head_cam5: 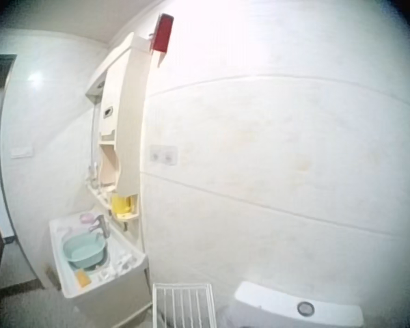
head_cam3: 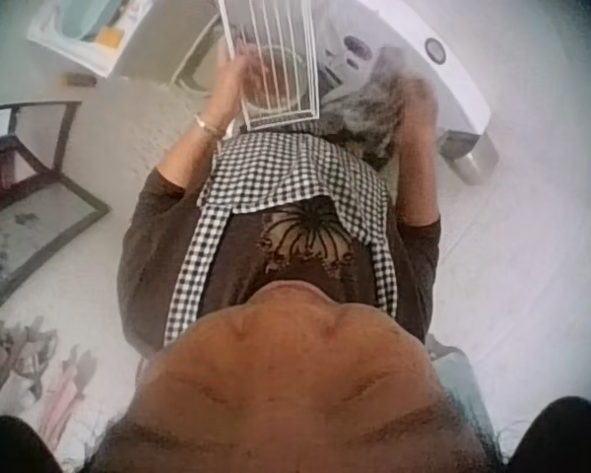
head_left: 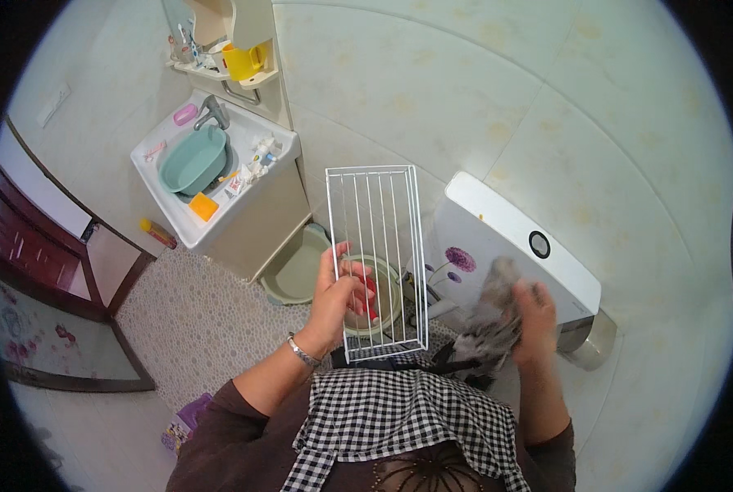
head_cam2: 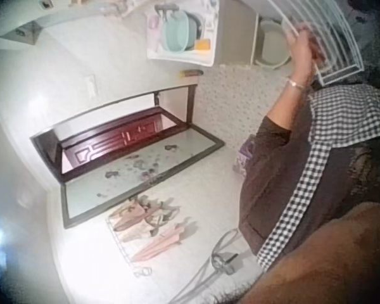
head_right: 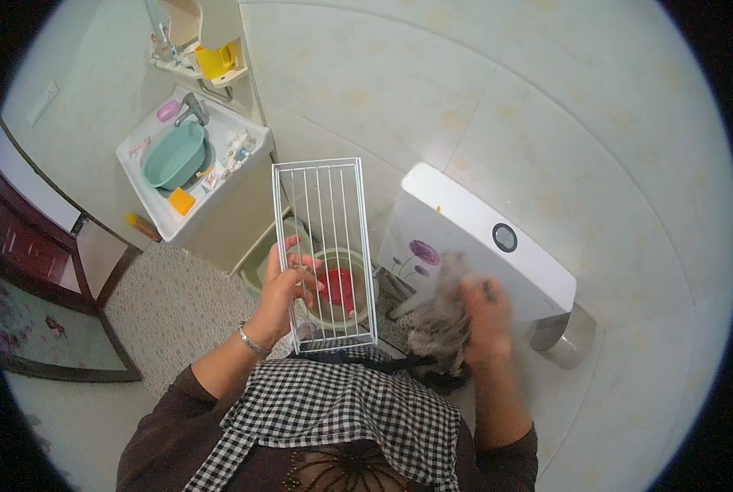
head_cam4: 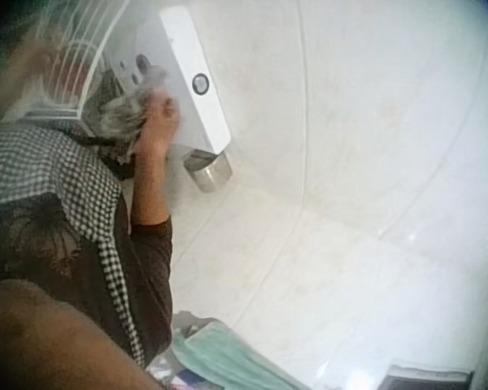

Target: The person wipes a white wire rack with a cloth, then cleans the wall area above a sink. They position the rack against the wall and press it into place, adjusting it repeatedly to secure it. Finally, they pick up a pink plastic item from the sink area.

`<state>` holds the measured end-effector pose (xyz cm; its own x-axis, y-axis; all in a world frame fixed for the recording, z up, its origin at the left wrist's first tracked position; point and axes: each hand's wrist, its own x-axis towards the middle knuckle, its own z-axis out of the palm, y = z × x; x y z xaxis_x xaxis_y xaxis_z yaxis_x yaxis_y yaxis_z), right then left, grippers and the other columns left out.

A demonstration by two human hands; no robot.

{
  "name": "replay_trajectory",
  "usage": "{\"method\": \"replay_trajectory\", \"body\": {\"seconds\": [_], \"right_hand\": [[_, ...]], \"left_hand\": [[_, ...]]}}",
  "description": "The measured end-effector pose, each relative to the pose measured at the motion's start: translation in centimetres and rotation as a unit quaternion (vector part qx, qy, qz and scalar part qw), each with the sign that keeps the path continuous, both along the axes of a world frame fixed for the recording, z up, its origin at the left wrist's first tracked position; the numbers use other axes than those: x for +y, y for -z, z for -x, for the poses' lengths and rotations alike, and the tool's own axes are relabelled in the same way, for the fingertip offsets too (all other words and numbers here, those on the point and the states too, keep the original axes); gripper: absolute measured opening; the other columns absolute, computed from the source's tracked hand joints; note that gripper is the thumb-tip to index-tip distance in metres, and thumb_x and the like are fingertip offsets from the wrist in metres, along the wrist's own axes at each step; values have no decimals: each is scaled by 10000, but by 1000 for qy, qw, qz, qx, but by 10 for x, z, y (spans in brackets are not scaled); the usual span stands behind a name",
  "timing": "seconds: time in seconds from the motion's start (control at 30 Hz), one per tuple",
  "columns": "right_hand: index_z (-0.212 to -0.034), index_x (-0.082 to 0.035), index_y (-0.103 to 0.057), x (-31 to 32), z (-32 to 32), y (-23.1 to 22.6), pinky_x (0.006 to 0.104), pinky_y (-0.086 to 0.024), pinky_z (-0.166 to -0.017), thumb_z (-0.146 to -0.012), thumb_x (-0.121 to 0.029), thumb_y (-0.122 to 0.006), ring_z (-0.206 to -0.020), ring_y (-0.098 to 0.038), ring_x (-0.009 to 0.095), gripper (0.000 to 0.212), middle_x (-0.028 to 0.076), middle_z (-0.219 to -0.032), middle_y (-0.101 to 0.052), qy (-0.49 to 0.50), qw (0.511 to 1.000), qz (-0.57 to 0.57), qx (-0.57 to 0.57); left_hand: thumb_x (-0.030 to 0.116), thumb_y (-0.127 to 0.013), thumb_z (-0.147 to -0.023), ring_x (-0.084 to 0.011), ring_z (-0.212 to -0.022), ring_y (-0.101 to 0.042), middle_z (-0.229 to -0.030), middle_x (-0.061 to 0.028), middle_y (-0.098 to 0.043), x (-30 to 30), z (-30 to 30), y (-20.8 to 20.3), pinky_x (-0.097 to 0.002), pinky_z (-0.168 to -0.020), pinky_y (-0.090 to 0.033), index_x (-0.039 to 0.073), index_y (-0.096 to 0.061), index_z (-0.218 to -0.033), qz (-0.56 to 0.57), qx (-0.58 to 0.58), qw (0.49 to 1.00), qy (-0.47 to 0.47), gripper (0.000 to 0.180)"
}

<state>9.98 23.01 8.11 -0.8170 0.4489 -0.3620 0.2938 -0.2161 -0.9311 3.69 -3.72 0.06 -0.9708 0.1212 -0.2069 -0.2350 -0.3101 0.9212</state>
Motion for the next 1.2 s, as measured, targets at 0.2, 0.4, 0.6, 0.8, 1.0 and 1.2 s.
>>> {"method": "replay_trajectory", "body": {"seconds": [0.2,0.4,0.6,0.8,1.0,1.2], "right_hand": [[-1300,28,-511,-20,47,-47,358,-511,-921,-974,-130,-598,-1114,-590,222,372,102,-1229,-590,-99,929,-67,350],[-1308,40,-482,-91,85,-37,427,-446,-997,-784,43,-599,-1126,-548,382,536,214,-1215,-543,-95,842,-362,389],[-1103,-15,-562,-92,97,34,459,-430,-849,-753,-14,-598,-978,-511,374,351,172,-1057,-551,-173,679,-644,308],[-914,-65,-603,-86,59,38,405,-427,-793,-779,-101,-594,-921,-539,306,140,100,-956,-569,-297,603,-696,252],[-960,-61,-633,-83,28,71,448,-444,-795,-744,-105,-654,-919,-563,315,222,94,-959,-595,-437,590,-646,209],[-1001,-66,-671,-77,5,84,464,-484,-839,-739,-182,-724,-984,-617,318,291,112,-1004,-637,-588,570,-550,161]], "left_hand": [[59,-482,-889,-139,-750,-609,-1096,-97,-574,20,-3,-5,-224,-502,-489,70,-283,-1453,-7,-16,999,42,598],[28,-459,-872,-160,-779,-599,-1105,-87,-530,31,-7,-2,-244,-545,-495,93,-247,-1499,-23,47,995,86,665],[-19,-467,-806,-84,-842,-527,-1104,-36,-504,26,-10,-4,-215,-643,-457,59,-338,-1458,-3,69,990,120,670],[-78,-461,-734,-87,-832,-494,-1097,-28,-512,25,-15,-12,-213,-666,-420,57,-410,-1370,-54,-10,988,146,652],[-130,-429,-656,-172,-1012,-524,-1192,-70,-514,23,-25,17,-272,-801,-459,51,-448,-1290,-40,-87,983,157,659],[-141,-424,-644,-294,-1236,-532,-1343,-157,-529,24,-27,20,-379,-1028,-465,23,-387,-1353,-98,-82,977,168,728]]}}
